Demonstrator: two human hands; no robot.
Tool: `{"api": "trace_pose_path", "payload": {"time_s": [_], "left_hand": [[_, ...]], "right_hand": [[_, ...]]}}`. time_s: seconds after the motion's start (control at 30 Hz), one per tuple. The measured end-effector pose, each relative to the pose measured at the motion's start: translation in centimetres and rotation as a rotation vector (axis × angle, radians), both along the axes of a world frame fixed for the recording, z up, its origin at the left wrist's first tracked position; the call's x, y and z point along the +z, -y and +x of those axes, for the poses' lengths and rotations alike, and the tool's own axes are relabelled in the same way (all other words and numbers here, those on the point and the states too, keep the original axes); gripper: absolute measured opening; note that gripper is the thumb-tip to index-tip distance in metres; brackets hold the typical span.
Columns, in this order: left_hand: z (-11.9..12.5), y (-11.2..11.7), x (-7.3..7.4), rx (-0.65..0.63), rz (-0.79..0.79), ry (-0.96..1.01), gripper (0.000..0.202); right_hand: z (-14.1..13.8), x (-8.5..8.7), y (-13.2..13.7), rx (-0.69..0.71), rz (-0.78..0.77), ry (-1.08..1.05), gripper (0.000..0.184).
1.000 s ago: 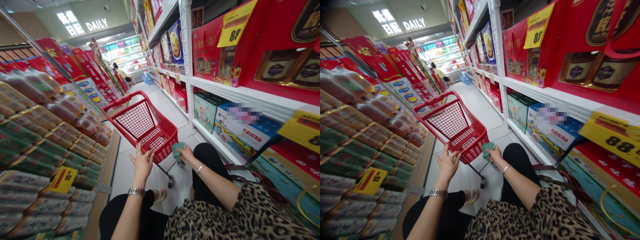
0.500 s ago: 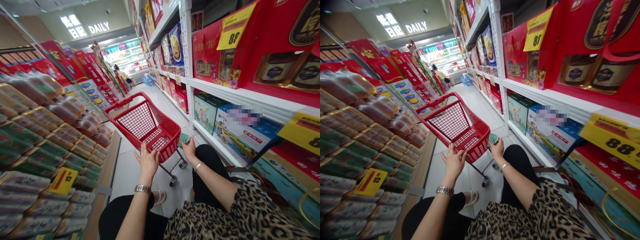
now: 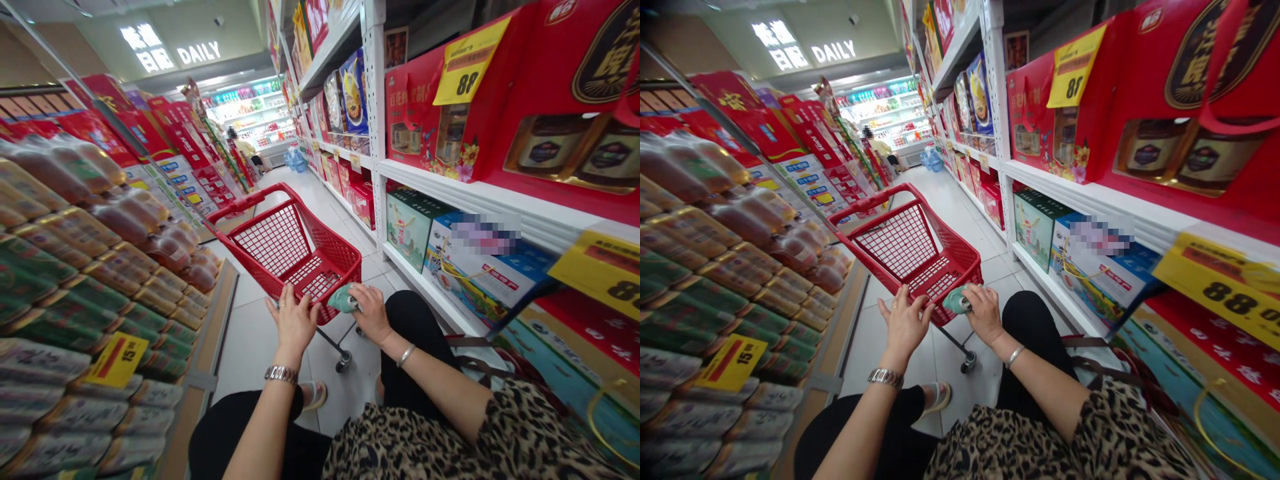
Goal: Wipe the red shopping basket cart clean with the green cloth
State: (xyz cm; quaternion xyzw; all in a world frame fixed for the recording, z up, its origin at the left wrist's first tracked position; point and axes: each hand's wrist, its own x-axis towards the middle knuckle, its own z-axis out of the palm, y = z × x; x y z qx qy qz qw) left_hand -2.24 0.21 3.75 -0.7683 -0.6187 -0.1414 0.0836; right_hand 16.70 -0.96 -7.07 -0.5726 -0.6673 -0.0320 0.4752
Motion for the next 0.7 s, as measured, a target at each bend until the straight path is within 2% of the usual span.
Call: {"api": "trace_pose_path", "payload": {"time_s": [0.13, 0.23, 0.33, 0.5, 0.6, 0.7], "left_hand": [[-0.4, 0.0, 0.0, -0.021, -0.016, 0.023, 0.038], [-0.7, -0.2, -0.2, -0.038, -0.009, 0.050, 0.039], [-1.1, -0.5, -0.5, -0.068, 0.007, 0.076, 0.036], [-1.2, -0.8, -0.7, -0.094, 0.012, 0.094, 0.037], [-1.4, -1.2, -0.3, -0.099, 0.014, 0.087, 0.038], [-2.5, -2.6, 0.8, -0.103, 0.009, 0.078, 0.041]], "right_hand": [[3.8, 3.3, -2.6, -0.253, 0.044, -0.047, 0.035], [5.2, 4.7, -4.7, -0.333, 0.013, -0.077, 0.035], [4.7, 4.6, -5.1, -0.292, -0.023, -0.048, 0.036], [1.9, 3.6, -2.5, -0.203, -0.014, 0.055, 0.037], [0.8, 3.7, -1.0, -0.118, 0.008, 0.127, 0.037], [0.5, 3.9, -0.4, -0.069, 0.005, 0.156, 0.039]]}}
